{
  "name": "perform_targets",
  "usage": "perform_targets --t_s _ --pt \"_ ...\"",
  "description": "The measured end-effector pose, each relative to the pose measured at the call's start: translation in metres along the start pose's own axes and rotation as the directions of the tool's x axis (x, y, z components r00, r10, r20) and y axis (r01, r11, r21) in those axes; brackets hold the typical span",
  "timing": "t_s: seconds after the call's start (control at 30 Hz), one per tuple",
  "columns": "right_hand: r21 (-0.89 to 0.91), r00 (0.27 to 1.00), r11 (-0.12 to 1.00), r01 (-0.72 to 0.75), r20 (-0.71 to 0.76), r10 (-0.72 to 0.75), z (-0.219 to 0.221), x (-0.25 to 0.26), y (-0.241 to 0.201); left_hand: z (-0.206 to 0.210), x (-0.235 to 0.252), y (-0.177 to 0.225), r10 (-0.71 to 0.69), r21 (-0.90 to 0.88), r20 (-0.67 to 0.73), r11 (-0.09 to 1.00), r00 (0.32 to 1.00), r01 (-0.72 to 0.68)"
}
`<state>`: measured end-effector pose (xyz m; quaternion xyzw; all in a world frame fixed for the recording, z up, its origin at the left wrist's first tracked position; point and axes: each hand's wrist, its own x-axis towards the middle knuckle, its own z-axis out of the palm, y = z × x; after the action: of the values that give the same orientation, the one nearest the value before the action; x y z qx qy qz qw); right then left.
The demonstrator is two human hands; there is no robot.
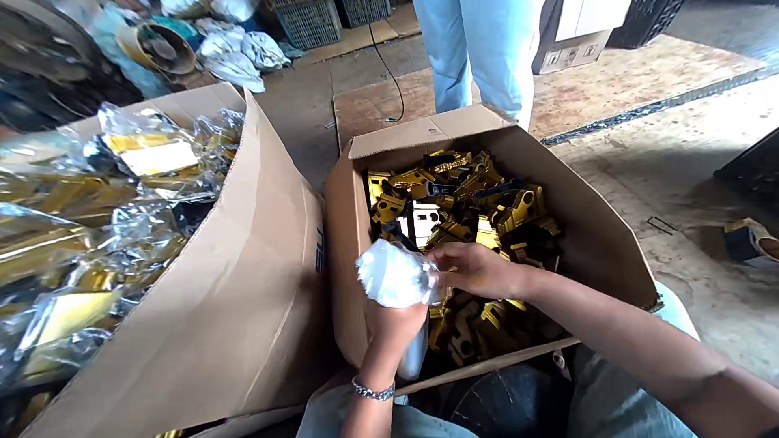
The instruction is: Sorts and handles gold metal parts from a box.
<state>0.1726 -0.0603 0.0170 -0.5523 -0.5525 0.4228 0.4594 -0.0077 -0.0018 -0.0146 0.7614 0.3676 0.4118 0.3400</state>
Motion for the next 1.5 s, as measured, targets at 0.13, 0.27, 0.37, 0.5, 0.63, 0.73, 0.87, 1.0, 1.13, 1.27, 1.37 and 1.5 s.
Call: perform_targets --t_s 0.13,0.27,0.37,0.5,0.63,0.73,0.87,1.0,1.13,1.27,1.37,1.5 --pt "0.006 0.997 1.000 -0.026 -0.067 0.026 -0.002 0.004 0.015 0.003 0.000 0.003 -0.104 -0.336 0.209 0.926 0.972 0.171" --pt "0.123 0.995 0.990 -0.075 -0.049 0.082 -0.002 -0.004 0.020 0.003 0.009 0.018 -0.246 -0.578 0.371 0.694 0.896 0.430" --pt "0.247 0.991 0.962 -0.114 0.098 0.092 -0.012 -0.007 0.017 0.003 0.019 0.010 -0.299 -0.467 0.177 0.813 0.938 0.347" --pt "0.220 0.996 0.973 -0.074 -0.039 0.084 -0.013 -0.006 0.017 -0.008 0.036 -0.031 -0.152 -0.074 -0.173 0.987 0.973 0.141" --pt "0.195 0.996 0.980 0.030 -0.090 -0.013 -0.005 -0.005 0.025 0.001 0.018 -0.004 -0.231 -0.543 0.250 0.770 0.940 0.333" --pt "0.027 0.987 0.991 0.133 0.092 -0.135 -0.005 -0.007 0.023 0.018 0.010 0.009 -0.195 -0.582 0.448 0.677 0.872 0.451" --pt "-0.134 0.982 0.983 0.126 -0.121 -0.143 -0.058 -0.028 0.017 0.009 0.021 -0.010 -0.195 -0.444 0.196 0.856 0.961 0.264" --pt "-0.576 0.949 0.754 -0.316 -0.187 0.255 -0.102 -0.065 0.024 0.000 0.022 -0.014 -0.212 -0.235 -0.005 0.950 0.977 0.204" --pt "-0.778 0.635 0.423 -0.465 0.039 0.771 -0.062 -0.072 0.065 0.007 0.021 -0.012 -0.245 -0.320 -0.013 0.920 0.970 0.228" --pt "-0.810 0.588 0.356 -0.466 0.017 0.809 -0.043 -0.060 0.069 0.013 0.018 -0.016 -0.151 -0.318 -0.057 0.940 0.987 0.126" --pt "-0.655 0.698 0.528 -0.541 0.000 0.716 -0.050 -0.072 0.077 0.012 0.015 -0.011 -0.163 -0.296 -0.066 0.945 0.985 0.136" --pt "0.127 0.808 0.841 -0.526 -0.234 0.541 -0.059 -0.098 0.041 0.009 0.011 -0.005 -0.126 -0.222 -0.102 0.970 0.987 0.101"
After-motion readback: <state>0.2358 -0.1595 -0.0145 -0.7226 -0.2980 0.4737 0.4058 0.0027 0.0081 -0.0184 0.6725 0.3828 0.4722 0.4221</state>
